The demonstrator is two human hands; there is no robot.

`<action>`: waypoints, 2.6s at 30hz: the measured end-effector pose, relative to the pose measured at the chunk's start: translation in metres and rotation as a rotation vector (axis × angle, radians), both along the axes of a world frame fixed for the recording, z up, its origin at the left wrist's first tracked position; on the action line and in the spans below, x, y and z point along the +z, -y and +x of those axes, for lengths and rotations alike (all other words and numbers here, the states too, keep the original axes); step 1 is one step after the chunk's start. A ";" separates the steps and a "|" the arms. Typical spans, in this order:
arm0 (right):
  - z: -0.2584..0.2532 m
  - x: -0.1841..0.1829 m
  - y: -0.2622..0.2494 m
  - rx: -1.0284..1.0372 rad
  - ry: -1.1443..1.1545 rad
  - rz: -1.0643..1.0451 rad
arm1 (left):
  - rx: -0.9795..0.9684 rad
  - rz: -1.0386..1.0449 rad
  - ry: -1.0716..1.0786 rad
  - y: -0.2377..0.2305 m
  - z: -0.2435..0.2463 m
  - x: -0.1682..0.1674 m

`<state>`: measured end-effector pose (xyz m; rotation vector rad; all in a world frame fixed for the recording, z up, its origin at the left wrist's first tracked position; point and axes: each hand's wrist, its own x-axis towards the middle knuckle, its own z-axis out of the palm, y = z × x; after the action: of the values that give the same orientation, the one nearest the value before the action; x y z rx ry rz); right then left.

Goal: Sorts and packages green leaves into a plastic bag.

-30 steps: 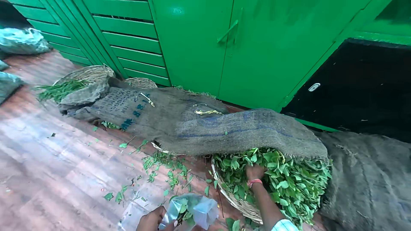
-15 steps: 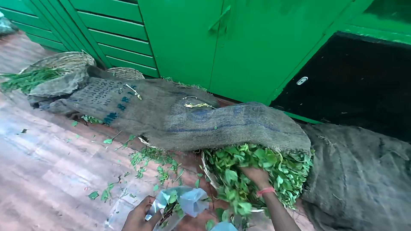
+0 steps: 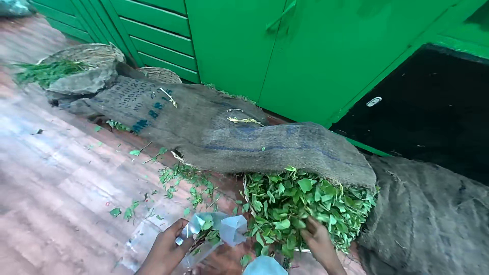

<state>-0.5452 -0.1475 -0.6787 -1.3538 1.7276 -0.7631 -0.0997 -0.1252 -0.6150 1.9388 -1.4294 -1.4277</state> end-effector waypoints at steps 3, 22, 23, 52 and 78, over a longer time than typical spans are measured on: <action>-0.003 -0.018 -0.040 -0.163 -0.229 -0.100 | 0.017 -0.005 0.014 -0.002 0.002 -0.001; 0.055 -0.065 0.061 -0.205 -0.435 -0.202 | -0.054 -0.016 0.022 -0.001 -0.004 0.006; 0.063 -0.066 0.062 -0.204 -0.415 -0.164 | -0.057 -0.016 0.025 -0.001 -0.004 0.005; 0.095 -0.089 0.107 -0.391 -0.015 0.170 | -0.110 0.020 0.035 -0.008 0.002 0.009; -0.061 0.058 0.032 0.300 -0.289 0.385 | -0.025 0.059 0.120 0.007 -0.012 0.011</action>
<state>-0.6062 -0.1795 -0.6208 -1.4514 1.7204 -0.0617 -0.1120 -0.1320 -0.6040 2.0819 -1.4840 -1.4005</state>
